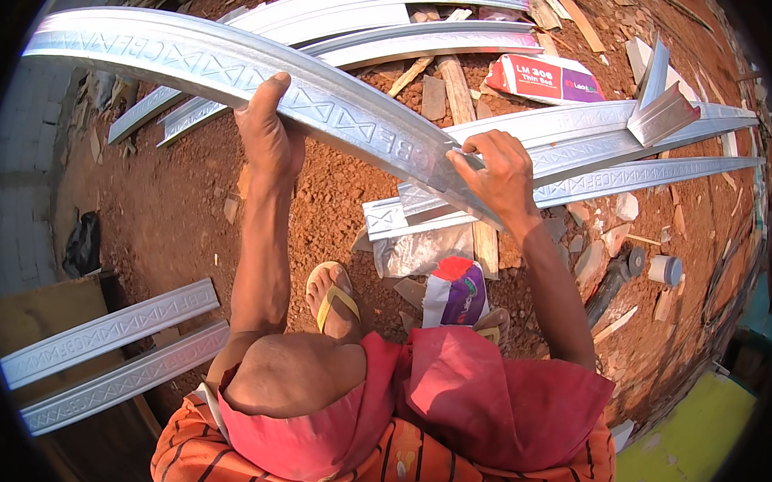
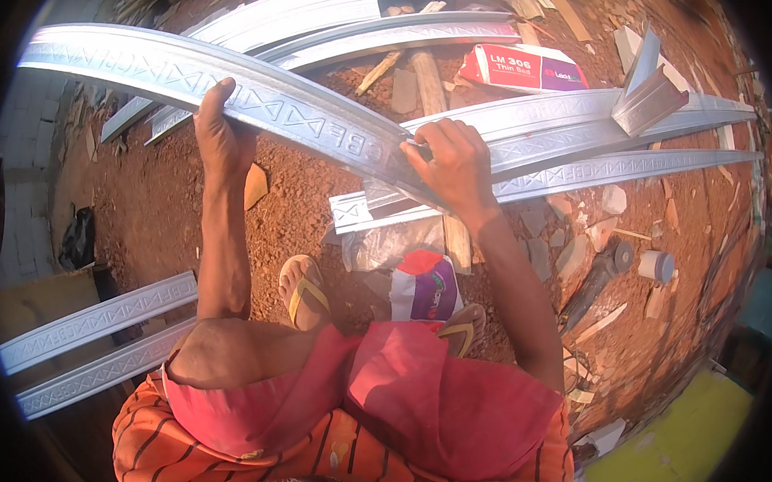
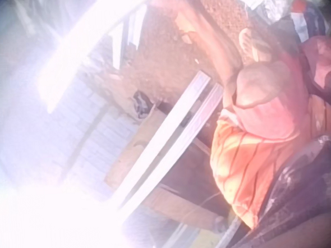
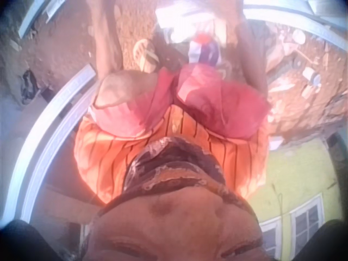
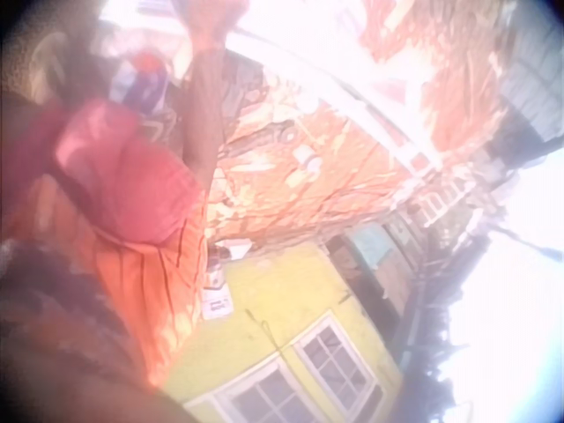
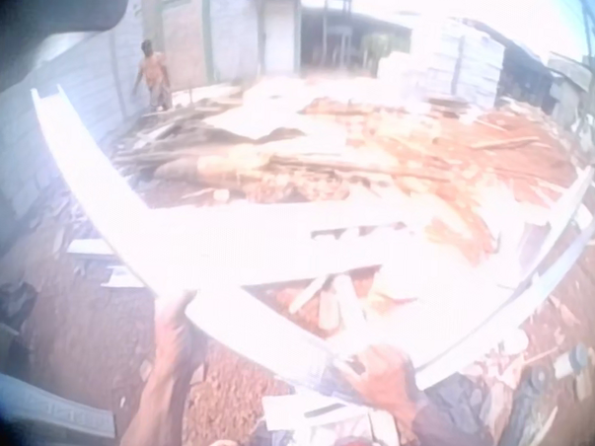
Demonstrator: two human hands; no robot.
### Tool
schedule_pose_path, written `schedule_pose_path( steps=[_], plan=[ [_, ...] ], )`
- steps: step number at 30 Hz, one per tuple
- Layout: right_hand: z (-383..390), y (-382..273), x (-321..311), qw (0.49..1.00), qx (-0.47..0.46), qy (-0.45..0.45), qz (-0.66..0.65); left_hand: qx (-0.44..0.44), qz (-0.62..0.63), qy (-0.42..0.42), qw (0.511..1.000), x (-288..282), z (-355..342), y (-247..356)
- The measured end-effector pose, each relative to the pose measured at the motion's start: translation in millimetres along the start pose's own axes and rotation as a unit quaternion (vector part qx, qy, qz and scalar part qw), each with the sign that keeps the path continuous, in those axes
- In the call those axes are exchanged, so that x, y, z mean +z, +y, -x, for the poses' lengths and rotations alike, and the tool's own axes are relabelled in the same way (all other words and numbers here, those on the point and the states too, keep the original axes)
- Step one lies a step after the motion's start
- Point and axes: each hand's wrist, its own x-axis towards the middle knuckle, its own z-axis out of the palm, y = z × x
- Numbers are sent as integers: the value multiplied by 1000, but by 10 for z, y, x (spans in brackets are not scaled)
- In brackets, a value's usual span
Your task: The person sits on the ground and uses an angle grinder to cut several long, white metal profiles. They hold the profiles with one hand and operate the grinder with the other, cutting through the material and then inspecting the cut pieces.
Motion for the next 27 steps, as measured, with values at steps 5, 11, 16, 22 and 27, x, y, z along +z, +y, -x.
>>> schedule_pose_path(
  steps=[5,11,16,22,27],
  plan=[
    [11,68,-31,1000,-12,16,15,5,-8,-14,1000,36,23,38],
    [54,122,-26,999,44,12,-24,9,-11,-21,1000,39,24,34],
    [82,119,-24,998,37,-8,-44,12,-14,-27,999,33,41,20],
    [145,104,23,998,28,-43,-37,15,-19,-18,1000,22,37,-15],
    [195,92,72,1000,1,-28,-12,28,-13,-5,1000,59,46,-26]
  ],
)
